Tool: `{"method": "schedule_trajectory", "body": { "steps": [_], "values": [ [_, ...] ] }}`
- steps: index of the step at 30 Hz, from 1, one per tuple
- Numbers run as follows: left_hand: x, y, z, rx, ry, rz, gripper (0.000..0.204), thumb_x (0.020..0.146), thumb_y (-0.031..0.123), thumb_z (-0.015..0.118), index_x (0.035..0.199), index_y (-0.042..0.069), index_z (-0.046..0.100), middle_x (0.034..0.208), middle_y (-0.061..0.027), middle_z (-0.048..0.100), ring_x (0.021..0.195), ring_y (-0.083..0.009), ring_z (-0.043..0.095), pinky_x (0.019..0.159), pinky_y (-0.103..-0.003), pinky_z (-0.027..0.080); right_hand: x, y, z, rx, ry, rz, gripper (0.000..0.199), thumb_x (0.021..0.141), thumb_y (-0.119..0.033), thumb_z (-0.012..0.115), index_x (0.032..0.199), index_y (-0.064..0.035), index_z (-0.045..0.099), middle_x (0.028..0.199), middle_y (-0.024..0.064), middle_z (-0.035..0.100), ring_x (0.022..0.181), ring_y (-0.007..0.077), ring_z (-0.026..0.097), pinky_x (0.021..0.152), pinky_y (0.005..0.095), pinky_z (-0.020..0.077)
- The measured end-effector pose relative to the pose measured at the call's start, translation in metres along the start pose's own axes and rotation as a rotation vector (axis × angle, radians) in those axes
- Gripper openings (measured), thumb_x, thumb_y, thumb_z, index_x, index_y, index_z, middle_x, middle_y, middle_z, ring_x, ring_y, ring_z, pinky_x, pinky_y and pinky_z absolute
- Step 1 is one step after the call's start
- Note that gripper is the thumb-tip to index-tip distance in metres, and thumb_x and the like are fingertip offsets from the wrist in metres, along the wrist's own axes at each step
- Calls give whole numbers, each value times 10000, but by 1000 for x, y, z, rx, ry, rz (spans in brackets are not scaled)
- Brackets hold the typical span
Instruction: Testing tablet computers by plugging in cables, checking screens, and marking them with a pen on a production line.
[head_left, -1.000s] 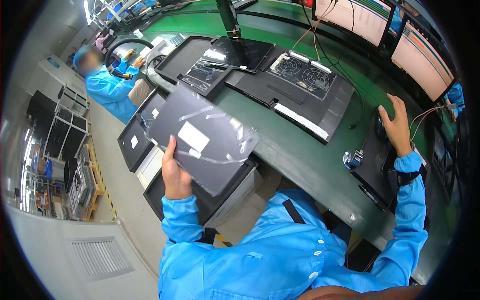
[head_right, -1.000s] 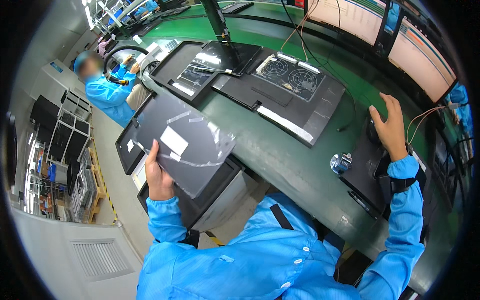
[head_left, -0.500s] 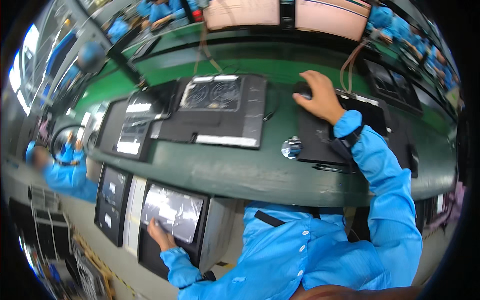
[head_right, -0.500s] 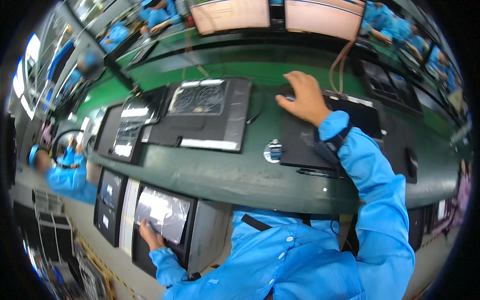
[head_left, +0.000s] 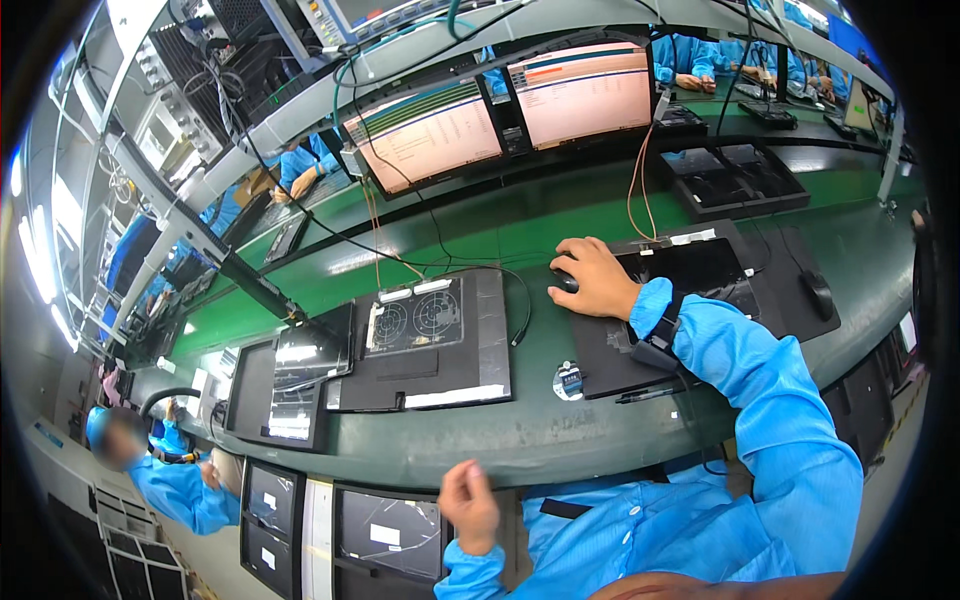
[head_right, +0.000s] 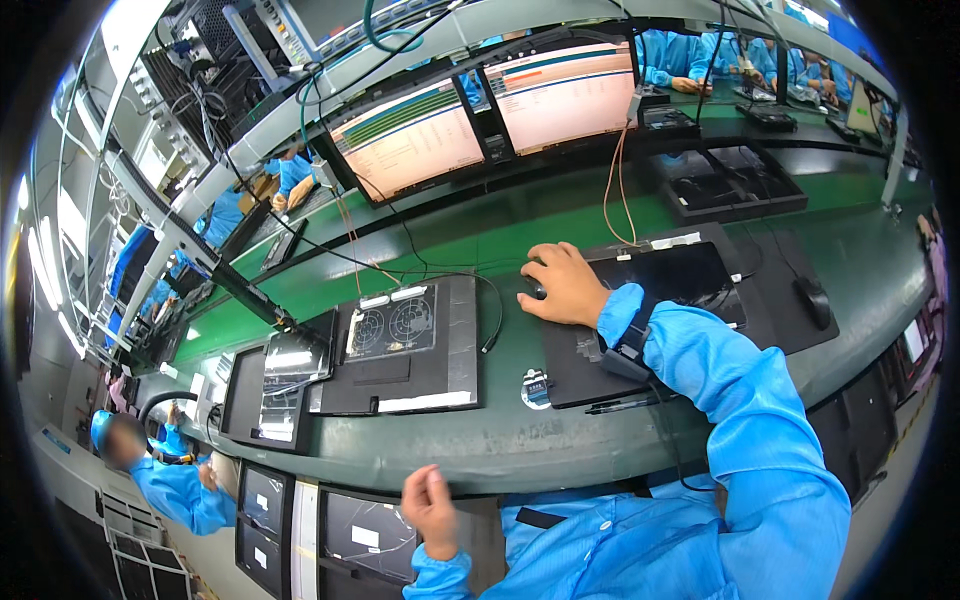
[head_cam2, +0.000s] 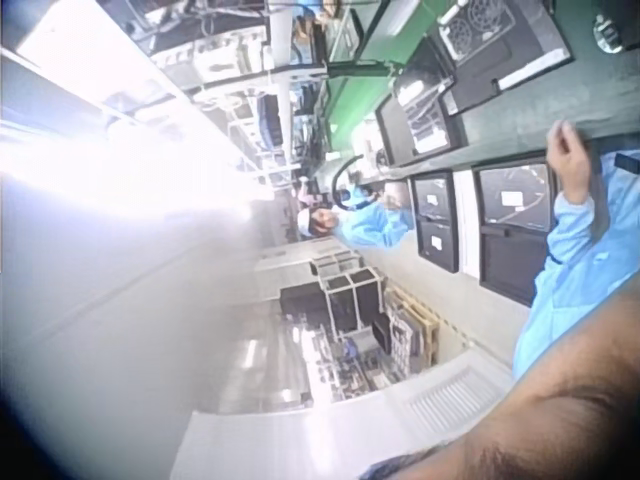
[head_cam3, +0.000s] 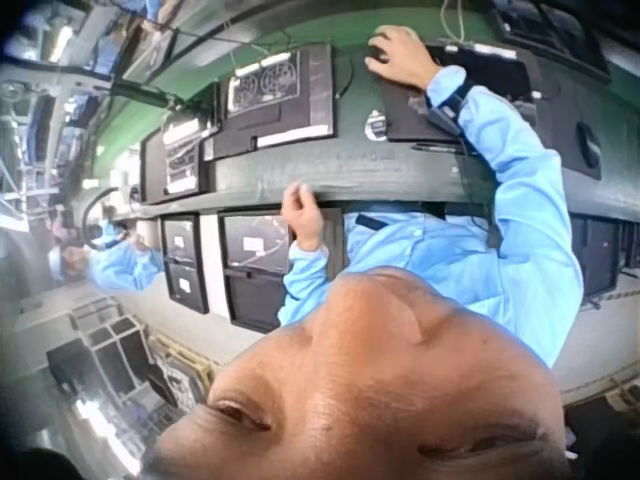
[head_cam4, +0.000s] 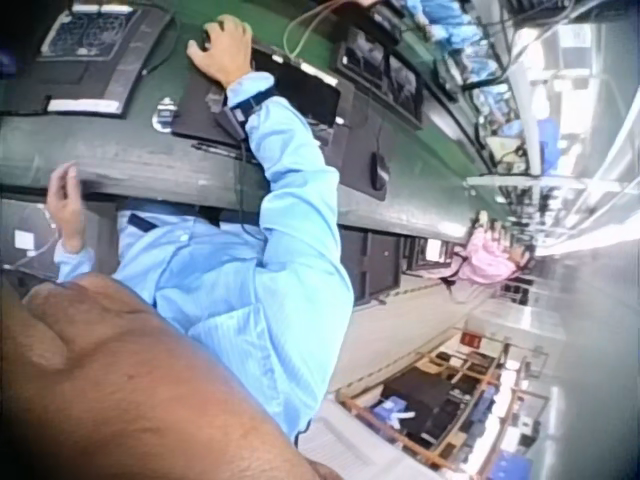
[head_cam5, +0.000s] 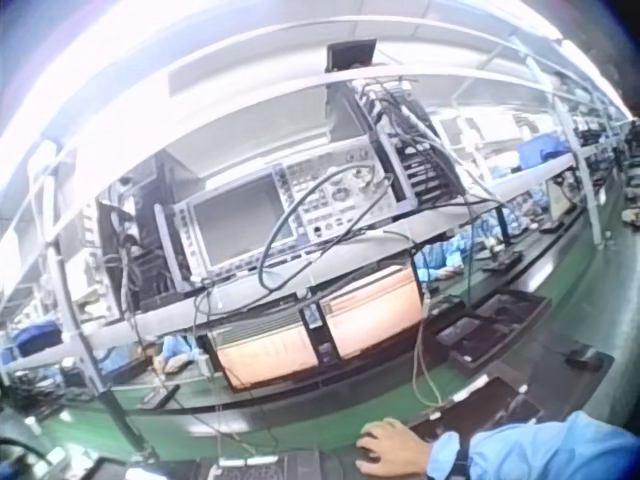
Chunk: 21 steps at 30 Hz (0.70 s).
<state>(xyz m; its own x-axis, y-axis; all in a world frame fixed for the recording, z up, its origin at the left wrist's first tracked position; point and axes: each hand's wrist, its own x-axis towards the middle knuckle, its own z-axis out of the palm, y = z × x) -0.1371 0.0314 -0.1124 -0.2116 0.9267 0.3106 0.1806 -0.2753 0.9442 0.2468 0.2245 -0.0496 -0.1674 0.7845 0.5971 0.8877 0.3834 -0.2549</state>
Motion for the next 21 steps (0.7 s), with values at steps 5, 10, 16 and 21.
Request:
{"method": "schedule_trajectory", "body": {
  "steps": [5, 10, 16, 21],
  "values": [
    [9, 24, 58, 58, -302, 121, 90, 1046, 104, 782, 1053, 14, 790, 772, -10, 703, 660, -57, 584, 587, -260, 466, 10, -27, -33, -6, 99, -104, 546, 920, -390, 823, 1315, -31, 710, 1354, 192, 660, 1287, 401, 625, 1180, 533, 441],
    [17, 19, 68, 131, -385, 66, 123, 1049, 123, 780, 1047, 0, 787, 741, -14, 694, 644, -54, 559, 576, -260, 438, -37, -7, -156, 14, 163, -266, 393, 905, -249, 860, 1210, -37, 734, 1236, 141, 707, 1160, 363, 678, 1012, 463, 548],
    [21, 15, 57, 129, -413, 56, 119, 1052, 93, 764, 984, -5, 758, 689, 28, 603, 613, -38, 472, 552, -250, 367, -135, 135, -312, -279, 444, 255, 154, 958, -167, 792, 1054, -50, 763, 1066, 117, 743, 989, 340, 725, 883, 441, 581],
    [18, 32, 62, 187, -406, -150, 117, 1076, 92, 748, 1094, -23, 765, 965, -69, 772, 866, -123, 685, 788, -290, 566, -191, 287, -351, -616, 40, 647, 334, 960, -247, 777, 1235, -61, 744, 1242, 173, 719, 1195, 404, 679, 1019, 502, 559]
  ]
}}
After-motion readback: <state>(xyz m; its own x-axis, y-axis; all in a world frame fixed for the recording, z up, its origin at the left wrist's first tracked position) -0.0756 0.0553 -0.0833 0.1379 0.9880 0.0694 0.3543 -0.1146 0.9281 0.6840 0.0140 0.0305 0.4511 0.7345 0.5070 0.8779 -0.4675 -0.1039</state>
